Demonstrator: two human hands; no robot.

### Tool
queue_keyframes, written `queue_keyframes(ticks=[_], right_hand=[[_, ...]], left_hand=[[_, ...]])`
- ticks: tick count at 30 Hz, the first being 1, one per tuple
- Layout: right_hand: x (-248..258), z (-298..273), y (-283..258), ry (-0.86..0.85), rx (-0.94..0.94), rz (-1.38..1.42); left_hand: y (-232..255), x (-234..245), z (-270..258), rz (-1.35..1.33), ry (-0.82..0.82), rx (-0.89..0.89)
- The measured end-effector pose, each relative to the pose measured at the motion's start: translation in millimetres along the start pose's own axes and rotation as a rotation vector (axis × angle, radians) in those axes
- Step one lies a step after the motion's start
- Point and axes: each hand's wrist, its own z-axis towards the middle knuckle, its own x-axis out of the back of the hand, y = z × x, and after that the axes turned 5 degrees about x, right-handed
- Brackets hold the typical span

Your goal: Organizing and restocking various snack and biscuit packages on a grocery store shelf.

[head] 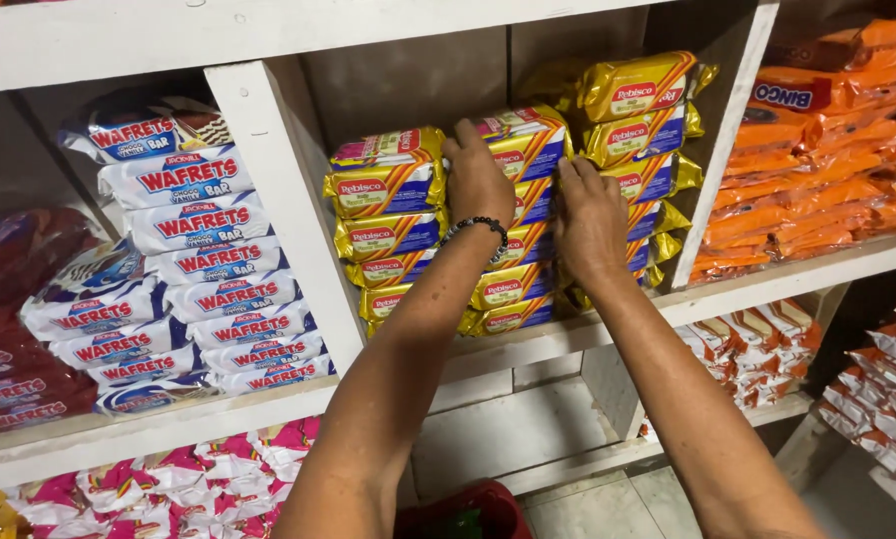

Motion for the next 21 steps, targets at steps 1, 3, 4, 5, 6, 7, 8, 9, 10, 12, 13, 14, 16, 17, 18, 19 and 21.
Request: queue_keyframes(ticks=[1, 3, 4, 5, 6, 7, 8, 9, 10, 12, 13, 14, 16, 17, 18, 19, 21], right_hand=[[2, 0, 0, 0.000, 0.000, 0.001], [7, -1, 1, -0.088, -0.043, -0.008], [6, 0, 3, -0.088, -0.043, -0.008], [5, -1, 5, -0.118, -0.058, 0.013], [3, -1, 6, -0.147, -0.074, 0.034], [0, -2, 9, -0.149, -0.073, 0.032], [-3, -4, 11, -0.172, -0.091, 0.088], [-7, -6, 12, -0.197, -0.110, 0.147], [-9, -9, 13, -0.202, -0.110, 0.148], [-14, -9, 14, -0.216, -0.129, 0.135], [-16, -10, 16, -0.217, -0.128, 0.136], [-18, -10, 16, -0.191, -0.121, 0.139], [-14, -11, 13, -0.165, -0.113, 0.141], [-8, -10, 10, -0.087, -0.101, 0.164], [-1, -9, 6, -0.008, -0.089, 0.188], [4, -5, 1, -0.007, -0.086, 0.190], [15, 0, -7, 0.058, -0.029, 0.247]], left_hand=[[-3, -2, -3, 0.001, 0.000, 0.000], [-9, -7, -9, -0.110, 0.026, 0.086], [-10, -6, -13, -0.110, 0.027, 0.086], [-12, -6, -17, -0.074, 0.012, 0.056], [-14, -5, -22, -0.038, -0.003, 0.026], [-23, -15, -14, -0.040, -0.004, 0.028], [-32, -25, -6, -0.005, 0.020, 0.003], [-43, -34, 1, 0.033, 0.044, -0.019], [-44, -35, 1, 0.034, 0.043, -0.014], [-44, -35, 4, 0.058, 0.061, -0.023], [-43, -31, 1, 0.058, 0.062, -0.022], [-42, -27, -1, 0.033, 0.040, -0.018], [-42, -23, -6, 0.005, 0.019, -0.015], [-42, -22, -7, -0.002, 0.020, -0.015], [-42, -22, -8, -0.009, 0.020, -0.015], [-38, -16, -12, -0.008, 0.024, -0.014], [-31, -5, -20, 0.010, 0.027, -0.075]])
